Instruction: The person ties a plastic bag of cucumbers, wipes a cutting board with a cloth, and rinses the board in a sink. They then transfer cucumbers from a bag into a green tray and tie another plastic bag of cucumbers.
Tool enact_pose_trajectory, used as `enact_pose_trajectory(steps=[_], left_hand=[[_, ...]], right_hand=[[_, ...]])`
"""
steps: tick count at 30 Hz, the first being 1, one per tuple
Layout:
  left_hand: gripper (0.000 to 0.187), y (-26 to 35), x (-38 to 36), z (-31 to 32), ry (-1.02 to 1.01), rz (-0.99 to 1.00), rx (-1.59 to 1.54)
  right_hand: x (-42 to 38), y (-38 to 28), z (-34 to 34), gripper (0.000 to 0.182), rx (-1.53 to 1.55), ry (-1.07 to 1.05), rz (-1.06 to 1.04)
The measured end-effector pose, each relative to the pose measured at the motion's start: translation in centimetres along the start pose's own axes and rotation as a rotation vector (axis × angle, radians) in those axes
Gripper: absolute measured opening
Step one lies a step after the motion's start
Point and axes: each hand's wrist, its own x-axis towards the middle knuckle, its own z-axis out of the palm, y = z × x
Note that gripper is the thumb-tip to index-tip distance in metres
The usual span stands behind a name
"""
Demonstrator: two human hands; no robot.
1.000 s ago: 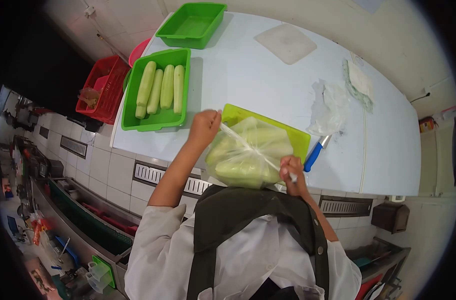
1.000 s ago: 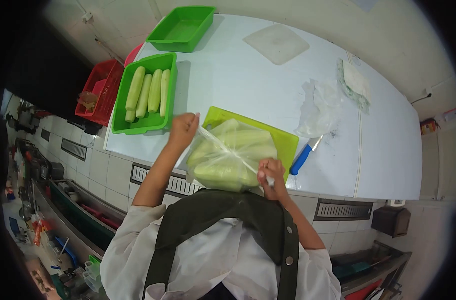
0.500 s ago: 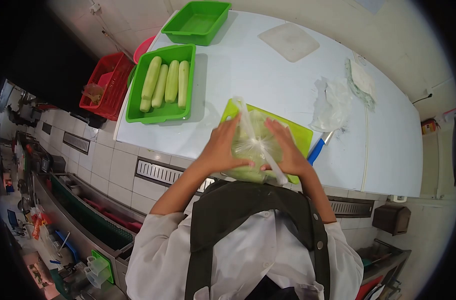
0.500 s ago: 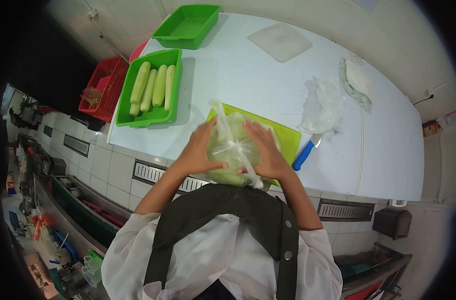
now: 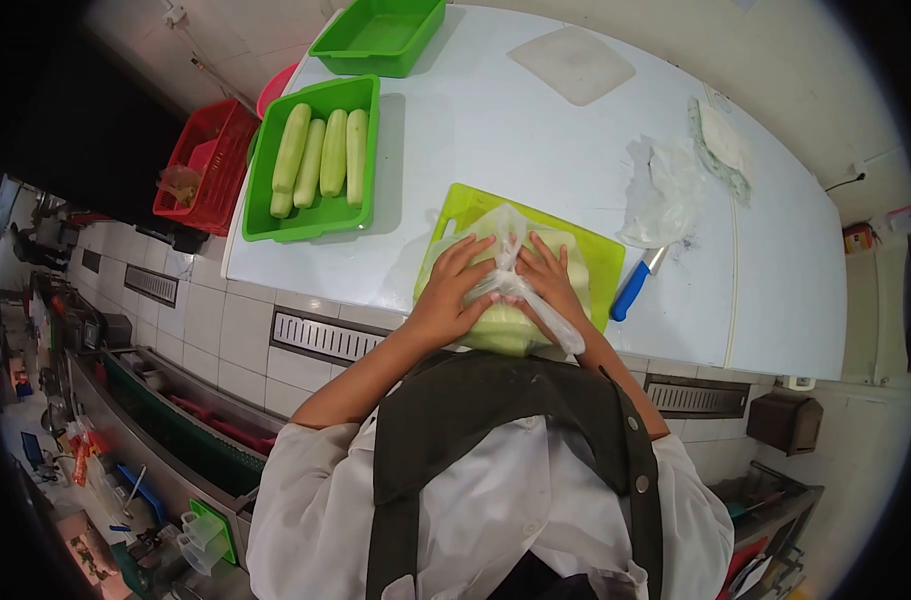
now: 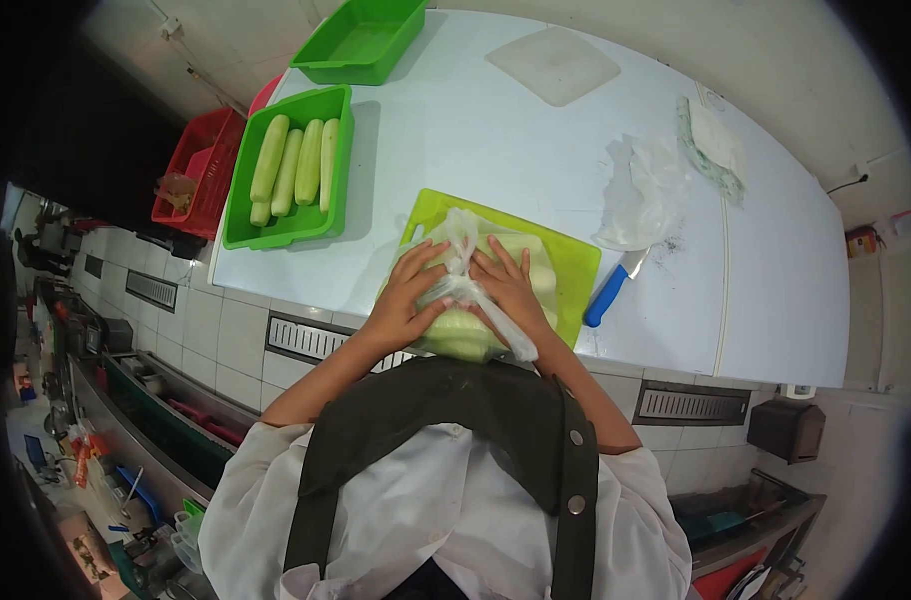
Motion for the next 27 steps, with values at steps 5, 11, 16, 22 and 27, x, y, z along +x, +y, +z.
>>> enact_pose_trajectory(steps=[5, 11, 16, 22, 27], left_hand=[[0.042, -0.6, -0.2, 0.3, -0.035, 0.009, 0.036], [0.07, 1.2, 2.1, 0.5, 0.115, -0.367, 0.077], [0.045, 0.3, 6.1, 1.1, 0.045, -0.378, -0.086], [0.013, 0.7, 6.2, -1.7, 0.069, -0.436, -1.578], [0.012, -1.8, 4.0, -2.4, 0.023, -0.655, -1.538]], right_hand=[[-0.2, -0.2, -0.7, 0.048, 0.043, 0.022, -0.064], [-1.0, -1.6, -3.1, 0.036, 0.375, 0.18, -0.082], [-1.3, -2.0, -3.7, 0.027, 0.596, 0.17, -0.111], [-1.5, -2.4, -4.4, 0.023, 0.485, 0.162, 0.009], [-2.9, -0.9, -3.7, 0.022, 0.631, 0.11, 0.043]])
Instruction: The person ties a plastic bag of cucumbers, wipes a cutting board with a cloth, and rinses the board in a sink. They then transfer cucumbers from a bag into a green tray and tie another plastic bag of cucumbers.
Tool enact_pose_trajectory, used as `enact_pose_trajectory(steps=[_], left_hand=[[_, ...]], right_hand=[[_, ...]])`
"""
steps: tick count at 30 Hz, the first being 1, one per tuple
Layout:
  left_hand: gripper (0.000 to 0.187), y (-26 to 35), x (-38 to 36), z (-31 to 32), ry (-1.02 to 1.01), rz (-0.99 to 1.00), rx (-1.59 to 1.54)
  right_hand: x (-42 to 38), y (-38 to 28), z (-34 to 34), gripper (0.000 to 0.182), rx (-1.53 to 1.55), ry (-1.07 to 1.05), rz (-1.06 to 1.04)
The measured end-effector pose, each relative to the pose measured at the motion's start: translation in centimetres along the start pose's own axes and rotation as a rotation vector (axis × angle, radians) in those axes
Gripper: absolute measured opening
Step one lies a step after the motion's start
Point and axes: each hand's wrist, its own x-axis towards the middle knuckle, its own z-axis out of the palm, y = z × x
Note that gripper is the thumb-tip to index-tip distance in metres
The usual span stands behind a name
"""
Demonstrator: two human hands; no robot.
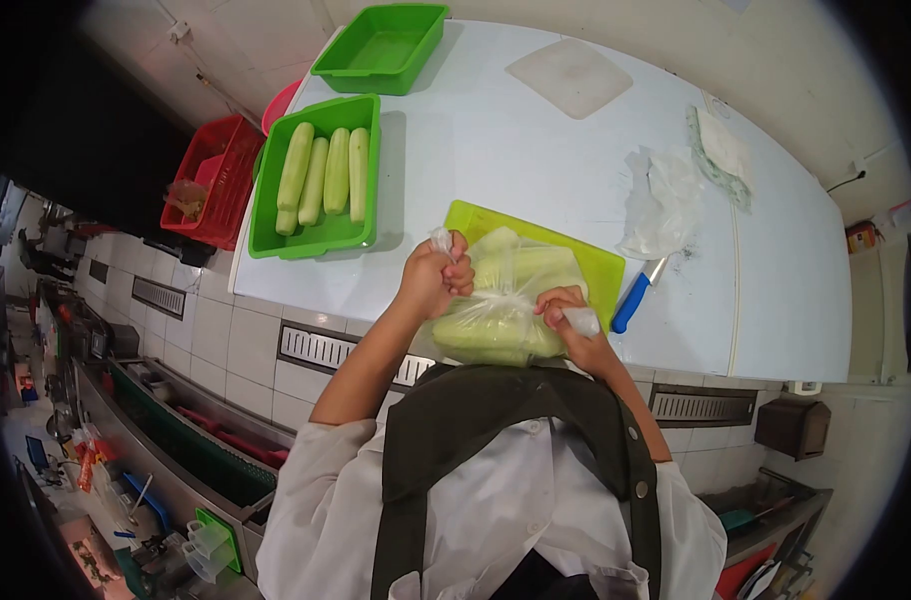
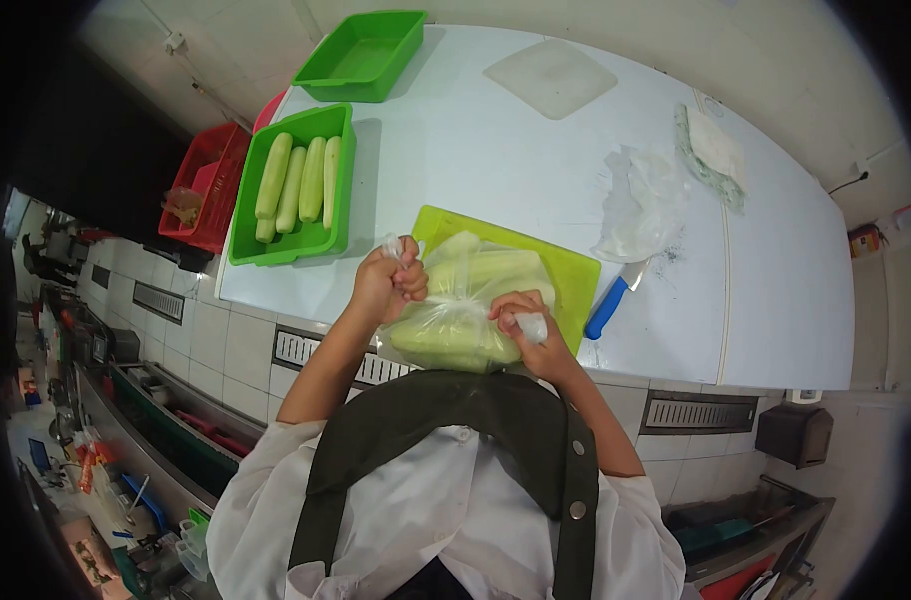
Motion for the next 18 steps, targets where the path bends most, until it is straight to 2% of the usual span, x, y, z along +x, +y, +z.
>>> enact_pose_trajectory(steps=[3, 5, 7, 8, 10, 13, 14, 17, 18], left_hand=[[0.004, -0.7, -1.5, 1.0, -0.073, 0.076, 0.263], [0.011, -2.6, -3.3, 2.5, -0.104, 0.236, 0.592], [0.018, -1.7, -4.8, 5.8, -0.211, 0.323, 0.847], [0.023, -1.2, -5.2, 7.2, -0.263, 0.369, 0.969], [0.028, -0.5, -4.6, 8.4, -0.333, 0.435, 0.999], [0.03, 0.2, -2.9, 9.2, -0.353, 0.427, 1.04], [0.029, 0.4, -2.3, 9.5, -0.35, 0.404, 1.053], [0.035, 1.0, -0.8, 10.4, -0.413, 0.482, 1.183], [0.033, 1.7, -0.6, 10.9, -0.461, 0.441, 1.305]], right_hand=[[2.2, -1.4, 0.0, 0.024, 0.249, 0.014, 0.081], [4.2, -2.5, 0.6, 0.025, 0.361, -0.002, 0.235], [6.0, -2.1, 1.2, 0.021, 0.427, -0.077, 0.42], [6.2, -1.7, 1.8, 0.019, 0.57, -0.103, 0.372], [6.6, -1.0, 2.8, 0.02, 0.853, -0.164, 0.272], [6.4, -1.8, 2.9, 0.018, 0.942, -0.062, 0.347], [6.2, -0.8, 3.4, 0.012, 1.004, -0.045, 0.293], [6.2, -0.7, 4.0, 0.006, 0.662, 0.066, 0.249], [6.3, -1.4, 4.0, 0.008, 0.716, 0.14, 0.358]])
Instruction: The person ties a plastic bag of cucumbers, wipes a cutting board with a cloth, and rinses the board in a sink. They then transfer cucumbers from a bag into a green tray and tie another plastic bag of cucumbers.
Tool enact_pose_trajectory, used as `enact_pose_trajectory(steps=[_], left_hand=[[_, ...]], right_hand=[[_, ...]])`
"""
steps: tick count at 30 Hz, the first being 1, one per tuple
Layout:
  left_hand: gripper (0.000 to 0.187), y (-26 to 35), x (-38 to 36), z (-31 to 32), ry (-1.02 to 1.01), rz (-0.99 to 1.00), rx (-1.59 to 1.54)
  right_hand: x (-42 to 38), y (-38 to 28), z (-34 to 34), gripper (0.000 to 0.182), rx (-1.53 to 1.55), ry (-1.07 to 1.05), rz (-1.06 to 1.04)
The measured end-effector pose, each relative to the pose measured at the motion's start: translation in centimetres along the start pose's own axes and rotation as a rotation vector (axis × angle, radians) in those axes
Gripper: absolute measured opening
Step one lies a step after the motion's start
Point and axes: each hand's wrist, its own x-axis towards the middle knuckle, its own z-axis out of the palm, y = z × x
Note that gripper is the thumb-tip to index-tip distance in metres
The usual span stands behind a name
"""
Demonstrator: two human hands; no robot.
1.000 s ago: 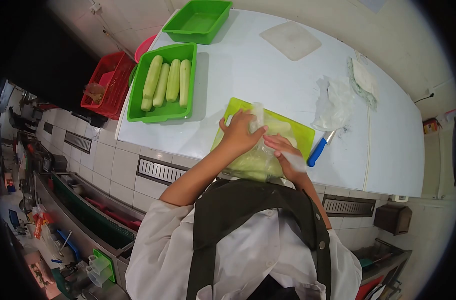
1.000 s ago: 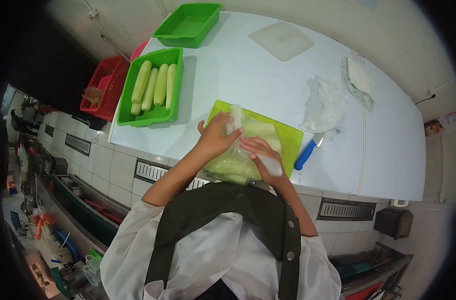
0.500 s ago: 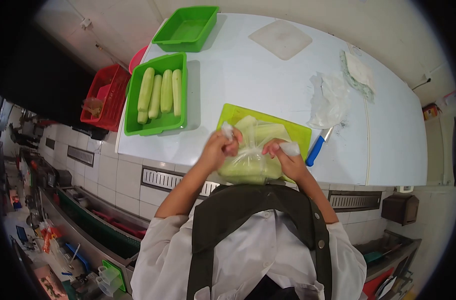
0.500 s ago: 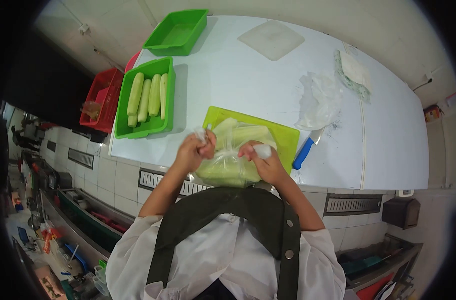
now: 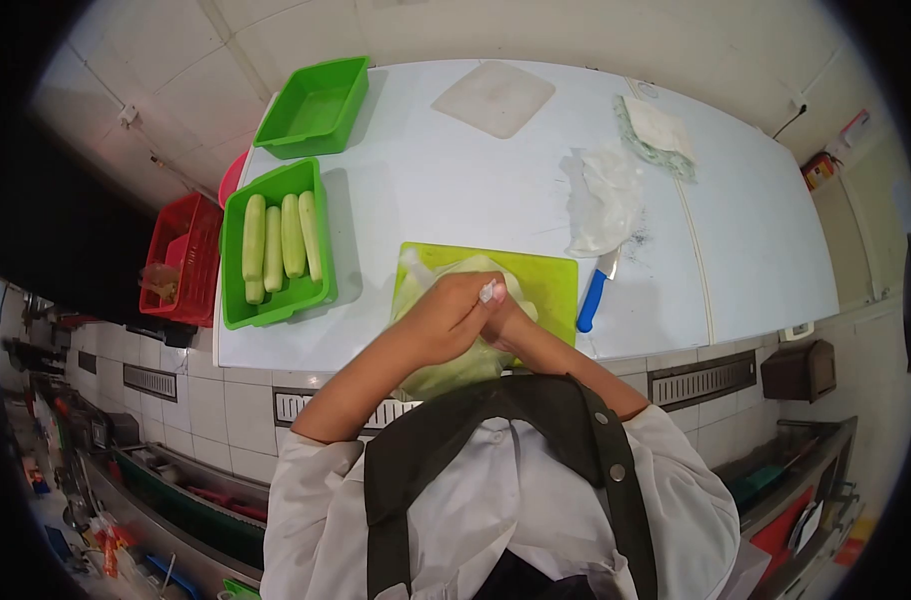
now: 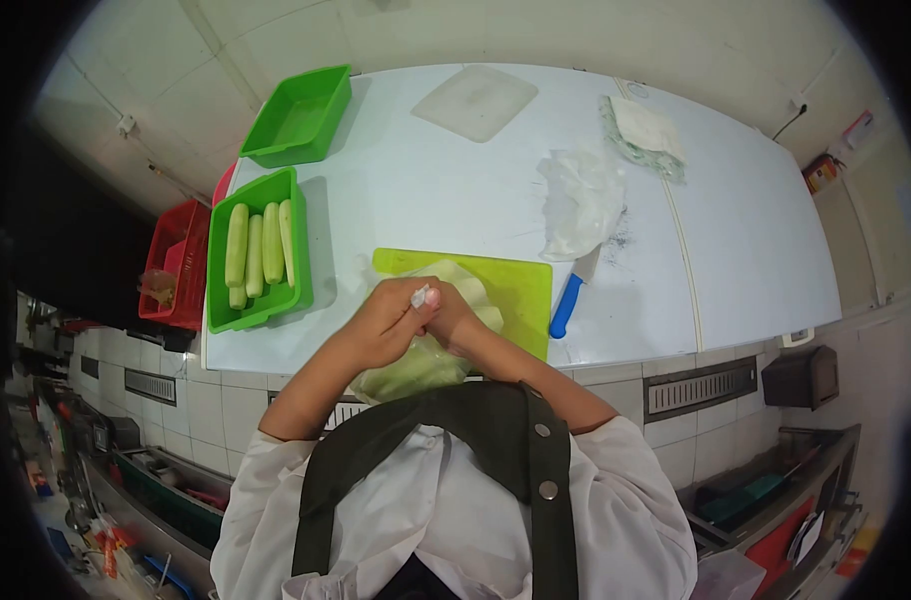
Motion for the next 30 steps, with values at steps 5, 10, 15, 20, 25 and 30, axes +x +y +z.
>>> enact_pose_trajectory(steps=[5, 10, 15, 20, 25, 30], left_hand=[[0.026, -1.1, 2.3, -2.7, 0.195, 0.146, 0.586], [0.023, -1.1, 0.5, -3.4, 0.185, -0.142, 0.546], [0.023, -0.3, -5.6, -2.9, -0.227, -0.508, 0.722], [0.021, -1.0, -8.6, -4.8, 0.006, -0.379, 0.566], [0.023, -0.9, -10.2, -4.5, -0.097, -0.282, 0.392], [0.018, -0.8, -9.8, -4.1, -0.141, -0.282, 0.127]], right_hand=[[-0.4, -0.2, -0.1, 0.009, -0.38, -0.164, -0.079], [-1.7, -2.7, 1.1, 0.014, -0.771, -0.227, -0.213], [-0.7, -2.3, 0.0, 0.018, -0.907, -0.205, -0.42], [-0.4, -3.5, 0.0, 0.018, -0.733, -0.246, -0.115], [0.7, -3.3, -1.6, 0.016, -0.587, -0.381, 0.068], [1.1, -3.3, -1.9, 0.013, -0.482, -0.415, 0.136]])
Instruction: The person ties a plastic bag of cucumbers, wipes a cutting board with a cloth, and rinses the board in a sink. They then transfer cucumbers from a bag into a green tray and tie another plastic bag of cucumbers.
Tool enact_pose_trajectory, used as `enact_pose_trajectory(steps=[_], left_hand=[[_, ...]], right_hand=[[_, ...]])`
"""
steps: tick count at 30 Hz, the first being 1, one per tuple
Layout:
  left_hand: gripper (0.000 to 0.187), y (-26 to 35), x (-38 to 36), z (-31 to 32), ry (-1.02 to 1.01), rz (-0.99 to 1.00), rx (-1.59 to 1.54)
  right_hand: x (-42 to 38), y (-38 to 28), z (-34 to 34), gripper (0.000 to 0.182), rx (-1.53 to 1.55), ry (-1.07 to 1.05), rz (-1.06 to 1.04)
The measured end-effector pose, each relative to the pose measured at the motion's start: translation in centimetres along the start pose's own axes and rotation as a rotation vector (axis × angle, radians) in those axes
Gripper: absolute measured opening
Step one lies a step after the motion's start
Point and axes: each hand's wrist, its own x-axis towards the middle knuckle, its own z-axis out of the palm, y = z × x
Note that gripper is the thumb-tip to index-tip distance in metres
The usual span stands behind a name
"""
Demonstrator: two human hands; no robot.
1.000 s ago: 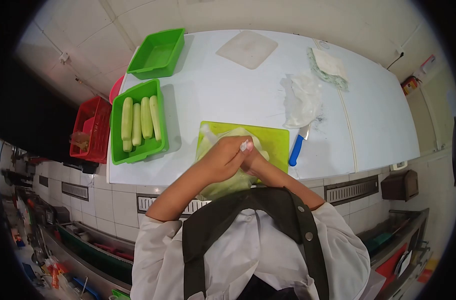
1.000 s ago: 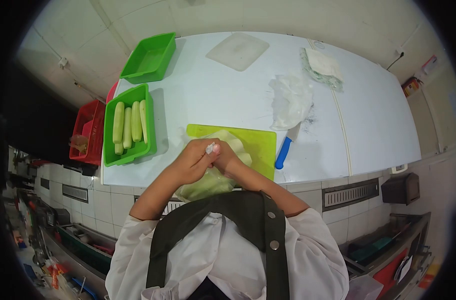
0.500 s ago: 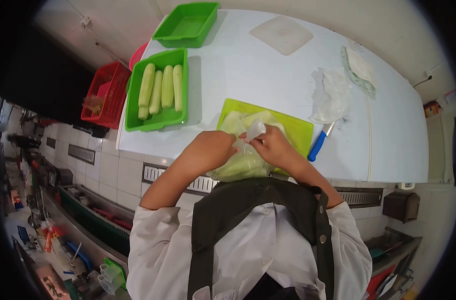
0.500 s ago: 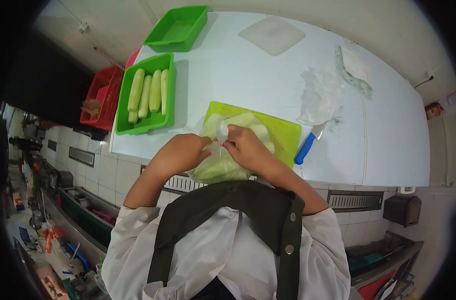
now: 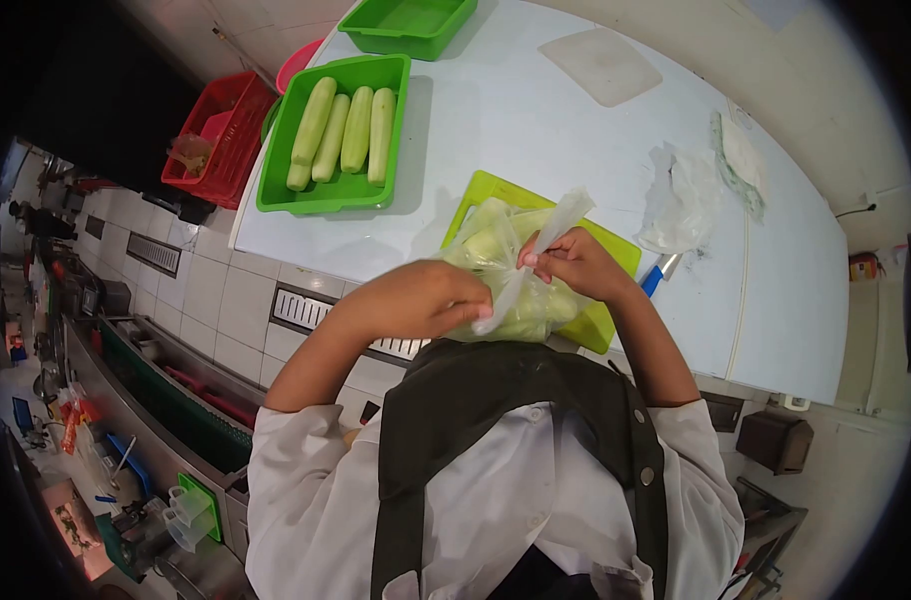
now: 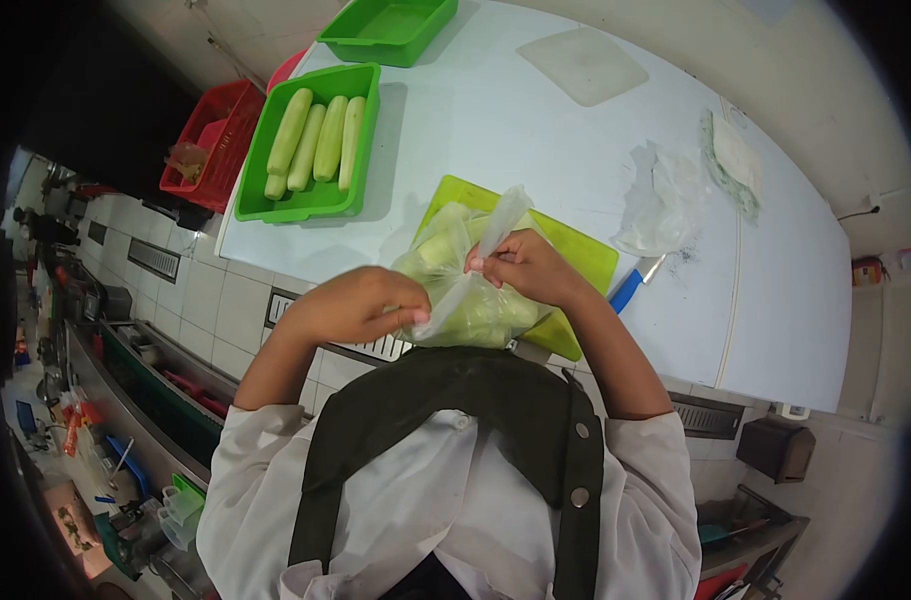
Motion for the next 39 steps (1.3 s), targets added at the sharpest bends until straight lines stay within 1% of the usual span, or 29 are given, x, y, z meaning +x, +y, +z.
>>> enact_pose_trajectory(steps=[2, 5, 8, 9, 11, 14, 17, 20, 23, 24, 26, 27, 29, 30, 32, 33, 35, 36, 39], left_hand=[[0.014, -1.7, 0.7, -0.3, 0.152, -0.114, -0.171], [0.011, -4.4, 3.4, 0.6, 0.522, 0.271, 0.182], [0.013, -4.5, 5.2, 3.6, 0.498, 0.25, 0.032], [0.015, -5.2, 5.4, 3.9, 0.495, 0.242, 0.058], [0.019, -6.3, 5.8, 4.3, 0.482, 0.229, 0.111], [0.017, -5.4, 5.8, 4.5, 0.475, 0.157, 0.097], [0.013, -4.6, 6.1, 5.0, 0.577, 0.207, 0.134], [0.01, -4.3, 6.4, 5.6, 0.571, 0.182, 0.066], [0.01, -5.3, 7.1, 5.2, 0.466, 0.114, 0.016], [0.011, -5.6, 7.3, 4.8, 0.355, 0.07, -0.018], [0.016, -5.9, 7.5, 3.7, 0.139, -0.019, -0.084], [0.015, -5.9, 7.6, 3.3, 0.085, -0.051, -0.098], [0.014, -5.8, 7.8, 2.6, -0.025, -0.112, -0.122], [0.013, -6.0, 7.8, 2.6, -0.018, -0.089, -0.14], [0.011, -6.5, 7.8, 2.6, -0.011, -0.038, -0.18], [0.009, -6.6, 7.6, 2.6, 0.036, 0.016, -0.192], [0.009, -6.7, 6.9, 3.0, 0.129, 0.122, -0.219], [0.01, -6.3, 6.8, 3.0, 0.17, 0.118, -0.239], [0.013, -4.7, 6.0, 2.9, 0.289, 0.098, -0.27]], right_hand=[[0.2, -0.1, -0.3, 0.013, 0.003, -0.026, 0.008], [0.2, -0.3, -0.6, 0.015, 0.044, -0.038, 0.039], [-0.2, 0.4, -0.3, 0.015, 0.138, -0.013, 0.036], [-0.2, 0.5, -0.3, 0.016, 0.175, 0.001, 0.025], [-0.4, 0.5, -0.5, 0.016, 0.157, 0.002, 0.019], [-0.6, 0.1, -0.6, 0.015, 0.073, -0.024, -0.009], [-0.7, -0.6, -0.7, 0.015, -0.005, -0.021, -0.003], [-0.9, -0.9, -0.8, 0.014, 0.016, -0.006, 0.015], [-1.0, 0.0, -0.9, 0.013, 0.153, 0.02, 0.063], [-0.9, 0.4, -0.9, 0.013, 0.21, 0.03, 0.083], [-0.7, 0.8, -1.0, 0.013, 0.22, -0.004, 0.068], [-0.5, 0.9, -1.0, 0.013, 0.224, -0.022, 0.057], [-0.7, 0.4, -0.9, 0.013, 0.067, 0.027, 0.029], [-0.8, 0.2, -0.8, 0.013, -0.01, 0.054, 0.016], [-0.5, -0.3, -0.6, 0.011, -0.274, 0.076, -0.325], [-0.4, -0.5, -0.4, 0.01, -0.409, 0.089, -0.492], [-0.6, -0.4, 0.3, 0.01, -0.519, 0.159, -0.38], [-0.7, -0.4, 0.7, 0.011, -0.571, 0.193, -0.322], [0.1, 0.2, 1.8, 0.016, -0.895, 0.313, -0.589]])
